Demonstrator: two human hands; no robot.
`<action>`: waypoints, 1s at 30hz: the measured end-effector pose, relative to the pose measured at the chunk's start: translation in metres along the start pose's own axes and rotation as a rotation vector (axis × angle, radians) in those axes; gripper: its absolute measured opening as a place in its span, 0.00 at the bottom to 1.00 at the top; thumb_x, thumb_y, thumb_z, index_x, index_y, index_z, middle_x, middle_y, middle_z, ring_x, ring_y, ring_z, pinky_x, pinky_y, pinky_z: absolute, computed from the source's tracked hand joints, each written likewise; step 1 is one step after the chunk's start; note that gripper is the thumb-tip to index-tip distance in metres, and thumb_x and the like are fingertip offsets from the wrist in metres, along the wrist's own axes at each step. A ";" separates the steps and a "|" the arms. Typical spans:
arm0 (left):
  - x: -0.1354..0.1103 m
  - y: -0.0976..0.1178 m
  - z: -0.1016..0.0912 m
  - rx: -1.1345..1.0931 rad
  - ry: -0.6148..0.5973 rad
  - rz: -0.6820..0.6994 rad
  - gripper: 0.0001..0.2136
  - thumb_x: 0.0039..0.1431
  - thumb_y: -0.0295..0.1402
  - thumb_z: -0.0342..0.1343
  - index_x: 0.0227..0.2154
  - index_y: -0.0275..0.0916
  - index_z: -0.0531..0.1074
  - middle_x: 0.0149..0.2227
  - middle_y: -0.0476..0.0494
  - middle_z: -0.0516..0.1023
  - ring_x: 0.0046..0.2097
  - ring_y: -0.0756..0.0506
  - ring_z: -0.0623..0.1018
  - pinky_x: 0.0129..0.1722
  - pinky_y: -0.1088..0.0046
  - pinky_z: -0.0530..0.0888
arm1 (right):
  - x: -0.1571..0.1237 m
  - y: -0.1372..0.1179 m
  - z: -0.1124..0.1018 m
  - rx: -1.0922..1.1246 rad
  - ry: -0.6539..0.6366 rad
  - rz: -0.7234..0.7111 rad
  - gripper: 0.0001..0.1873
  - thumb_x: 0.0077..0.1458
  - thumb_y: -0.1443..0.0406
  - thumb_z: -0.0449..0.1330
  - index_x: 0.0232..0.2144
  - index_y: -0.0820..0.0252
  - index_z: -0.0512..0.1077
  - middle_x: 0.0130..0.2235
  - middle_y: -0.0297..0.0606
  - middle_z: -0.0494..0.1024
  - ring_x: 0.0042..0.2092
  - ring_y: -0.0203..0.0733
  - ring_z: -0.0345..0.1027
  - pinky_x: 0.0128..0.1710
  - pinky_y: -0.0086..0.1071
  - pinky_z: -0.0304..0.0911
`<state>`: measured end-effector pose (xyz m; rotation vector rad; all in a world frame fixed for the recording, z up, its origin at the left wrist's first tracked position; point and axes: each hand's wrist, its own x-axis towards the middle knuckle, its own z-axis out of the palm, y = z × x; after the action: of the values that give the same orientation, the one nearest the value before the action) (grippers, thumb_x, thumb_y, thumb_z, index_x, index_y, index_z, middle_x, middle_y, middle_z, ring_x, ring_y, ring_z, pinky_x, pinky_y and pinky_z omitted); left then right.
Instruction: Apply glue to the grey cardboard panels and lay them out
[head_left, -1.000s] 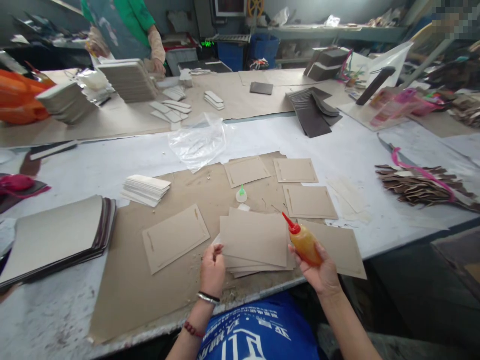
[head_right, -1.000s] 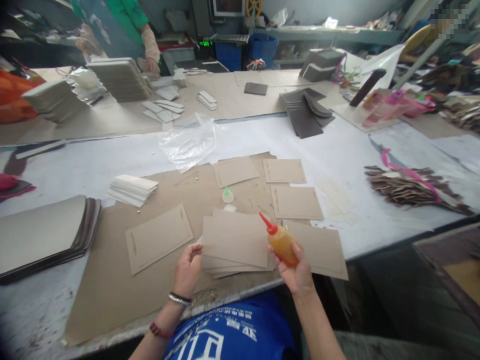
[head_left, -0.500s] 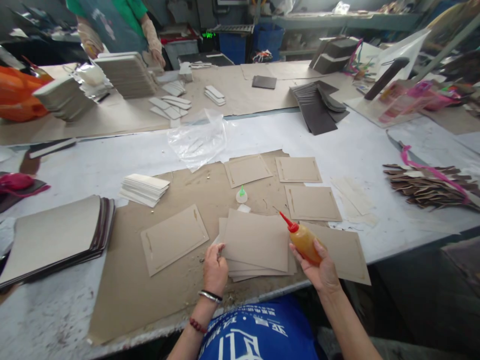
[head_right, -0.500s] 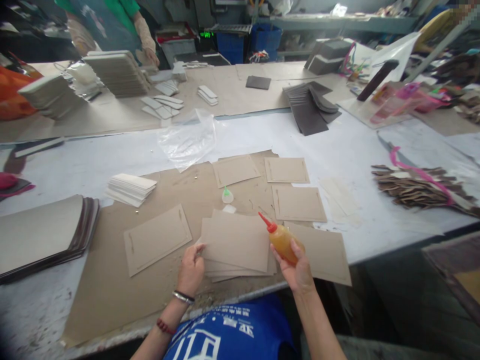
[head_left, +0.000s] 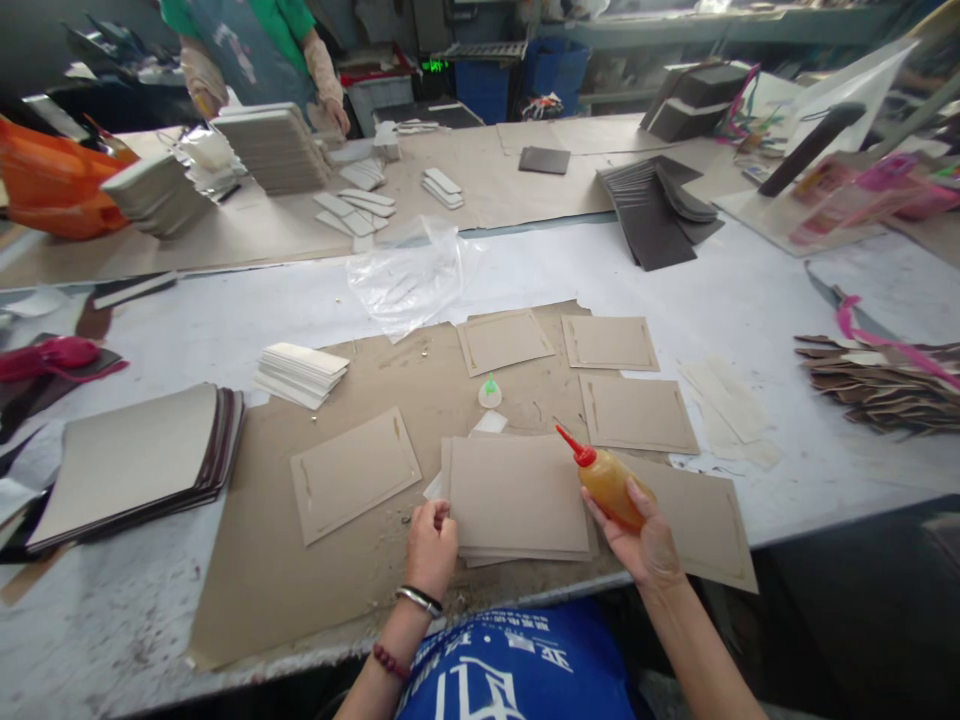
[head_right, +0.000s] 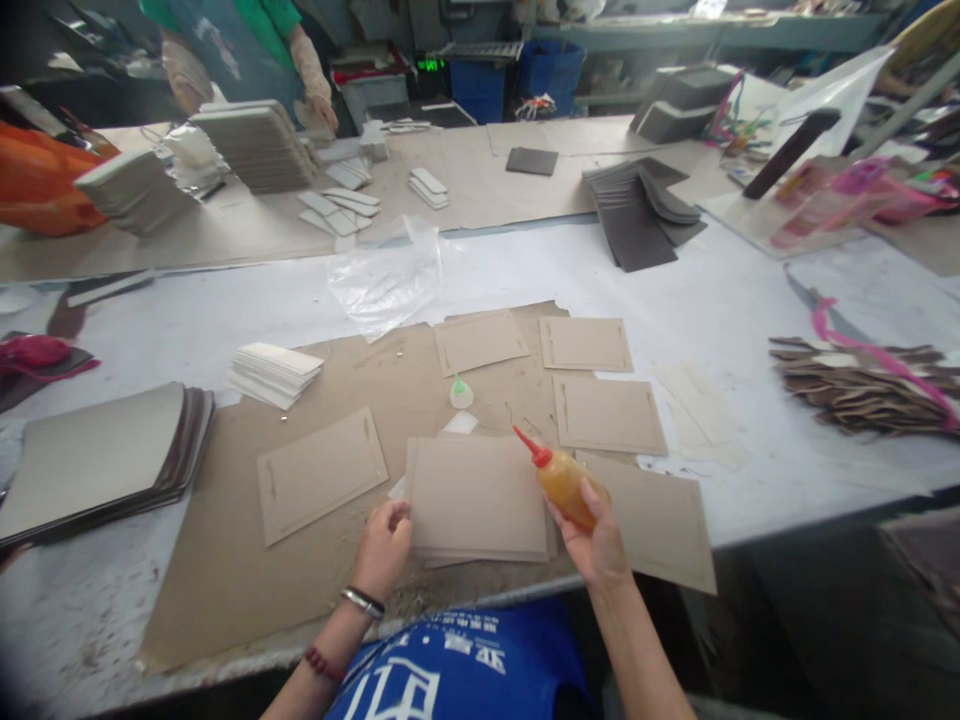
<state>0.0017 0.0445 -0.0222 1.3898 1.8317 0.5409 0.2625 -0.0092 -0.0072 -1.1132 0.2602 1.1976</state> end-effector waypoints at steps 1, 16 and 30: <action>-0.003 -0.002 -0.001 -0.023 0.009 -0.019 0.08 0.43 0.28 0.47 0.27 0.36 0.70 0.29 0.41 0.69 0.32 0.42 0.72 0.38 0.59 0.71 | -0.001 0.000 0.000 -0.015 -0.014 0.005 0.13 0.42 0.66 0.64 0.34 0.55 0.72 0.38 0.31 0.79 0.42 0.41 0.71 0.43 0.42 0.69; -0.016 -0.016 -0.007 -0.611 -0.266 -0.390 0.12 0.38 0.40 0.54 0.24 0.36 0.70 0.23 0.50 0.74 0.26 0.48 0.71 0.21 0.75 0.66 | -0.029 0.033 0.065 -0.937 -0.212 -0.351 0.27 0.34 0.59 0.69 0.38 0.55 0.63 0.35 0.33 0.73 0.37 0.42 0.69 0.36 0.34 0.67; -0.012 -0.017 -0.013 -0.640 -0.282 -0.389 0.11 0.38 0.38 0.53 0.23 0.36 0.73 0.19 0.52 0.72 0.19 0.51 0.67 0.17 0.76 0.61 | -0.018 0.048 0.096 -1.306 -0.145 -0.596 0.28 0.36 0.51 0.65 0.38 0.54 0.60 0.35 0.34 0.69 0.35 0.42 0.66 0.37 0.36 0.64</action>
<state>-0.0173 0.0288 -0.0226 0.6254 1.4624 0.6157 0.1794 0.0531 0.0256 -1.9864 -1.0584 0.8166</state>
